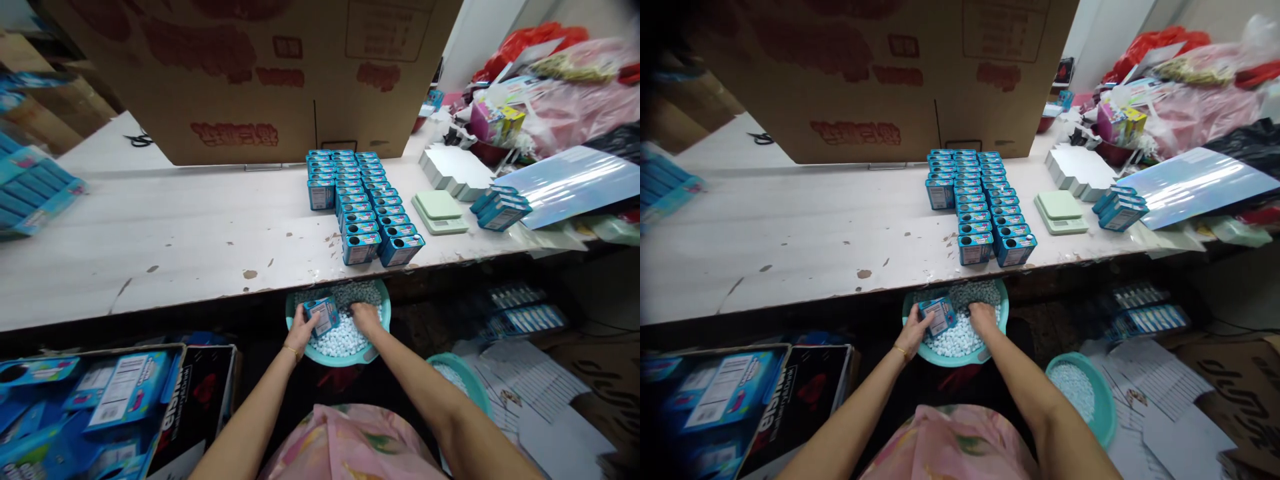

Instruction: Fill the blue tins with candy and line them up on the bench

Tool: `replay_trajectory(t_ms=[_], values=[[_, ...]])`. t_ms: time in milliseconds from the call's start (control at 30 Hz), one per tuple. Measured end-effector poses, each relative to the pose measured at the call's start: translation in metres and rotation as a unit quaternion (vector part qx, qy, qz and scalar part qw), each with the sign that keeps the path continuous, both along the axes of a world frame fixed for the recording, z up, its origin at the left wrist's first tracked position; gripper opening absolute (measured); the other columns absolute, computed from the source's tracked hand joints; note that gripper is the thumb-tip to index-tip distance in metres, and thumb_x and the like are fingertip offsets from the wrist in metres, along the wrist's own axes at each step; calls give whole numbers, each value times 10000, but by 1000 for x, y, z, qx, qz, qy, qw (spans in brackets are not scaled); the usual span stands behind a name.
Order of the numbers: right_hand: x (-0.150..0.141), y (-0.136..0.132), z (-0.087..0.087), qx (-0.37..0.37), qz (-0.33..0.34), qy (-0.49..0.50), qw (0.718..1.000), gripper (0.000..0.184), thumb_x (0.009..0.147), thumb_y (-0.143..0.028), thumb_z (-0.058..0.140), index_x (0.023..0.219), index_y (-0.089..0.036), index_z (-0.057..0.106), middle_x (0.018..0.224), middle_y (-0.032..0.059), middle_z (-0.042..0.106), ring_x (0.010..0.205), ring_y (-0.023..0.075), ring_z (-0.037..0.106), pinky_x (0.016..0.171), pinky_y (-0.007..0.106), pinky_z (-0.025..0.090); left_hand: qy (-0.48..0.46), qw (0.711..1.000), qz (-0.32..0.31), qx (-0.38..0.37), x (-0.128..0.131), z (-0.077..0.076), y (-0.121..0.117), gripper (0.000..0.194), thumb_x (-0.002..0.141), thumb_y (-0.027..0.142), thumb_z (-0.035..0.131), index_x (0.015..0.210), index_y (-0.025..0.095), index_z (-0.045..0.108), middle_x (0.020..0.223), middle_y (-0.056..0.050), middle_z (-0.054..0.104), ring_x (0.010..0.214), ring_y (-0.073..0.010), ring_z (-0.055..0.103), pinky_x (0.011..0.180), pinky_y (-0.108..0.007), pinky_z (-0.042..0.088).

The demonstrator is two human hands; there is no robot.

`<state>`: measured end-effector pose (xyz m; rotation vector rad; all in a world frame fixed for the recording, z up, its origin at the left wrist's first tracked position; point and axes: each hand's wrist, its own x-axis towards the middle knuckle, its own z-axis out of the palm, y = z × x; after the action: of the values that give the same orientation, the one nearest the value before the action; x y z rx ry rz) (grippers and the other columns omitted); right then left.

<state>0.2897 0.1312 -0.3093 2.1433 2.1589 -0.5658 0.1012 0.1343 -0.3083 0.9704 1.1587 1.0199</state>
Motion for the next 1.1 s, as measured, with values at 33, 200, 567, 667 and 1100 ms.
replay_trajectory(t_ms=[33, 200, 567, 667, 1100], values=[[-3, 2, -5, 1, -8, 13, 1000, 338, 774, -125, 339, 963, -197, 611, 962, 97, 627, 903, 189, 560, 729, 266, 385, -11, 1000, -2, -6, 2, 1, -1, 436, 619, 365, 614, 966, 194, 414, 901, -44, 591, 828, -164, 577, 781, -341, 451], [25, 3, -7, 14, -8, 90, 996, 293, 795, -224, 382, 976, -242, 611, 960, 16, 637, 893, 129, 551, 717, 197, 379, 56, 996, -2, 76, -23, 13, -7, 460, 658, 350, 581, 1056, 210, 398, 983, -38, 561, 909, -159, 544, 840, -330, 415], [38, -7, 96, 72, 93, 167, 979, 273, 740, -203, 400, 840, -218, 654, 775, 13, 648, 744, 127, 558, 635, 202, 373, 342, 904, -58, 250, -28, 14, -11, 362, 691, 287, 516, 1035, 191, 458, 938, -34, 572, 864, -170, 544, 817, -307, 407], [21, -11, 126, 63, 134, 40, 988, 284, 702, -150, 405, 817, -232, 651, 853, 34, 650, 828, 160, 560, 671, 228, 376, 368, 891, -68, 257, -20, 17, -12, 362, 695, 267, 497, 1047, 187, 460, 964, -45, 572, 887, -179, 539, 817, -317, 410], [11, -28, 161, 80, 131, -43, 987, 296, 741, -137, 389, 915, -196, 622, 940, 85, 629, 873, 197, 562, 746, 279, 389, 325, 905, -40, 270, -32, 35, -27, 334, 681, 240, 521, 1012, 204, 499, 989, -45, 556, 937, -193, 518, 864, -337, 383]])
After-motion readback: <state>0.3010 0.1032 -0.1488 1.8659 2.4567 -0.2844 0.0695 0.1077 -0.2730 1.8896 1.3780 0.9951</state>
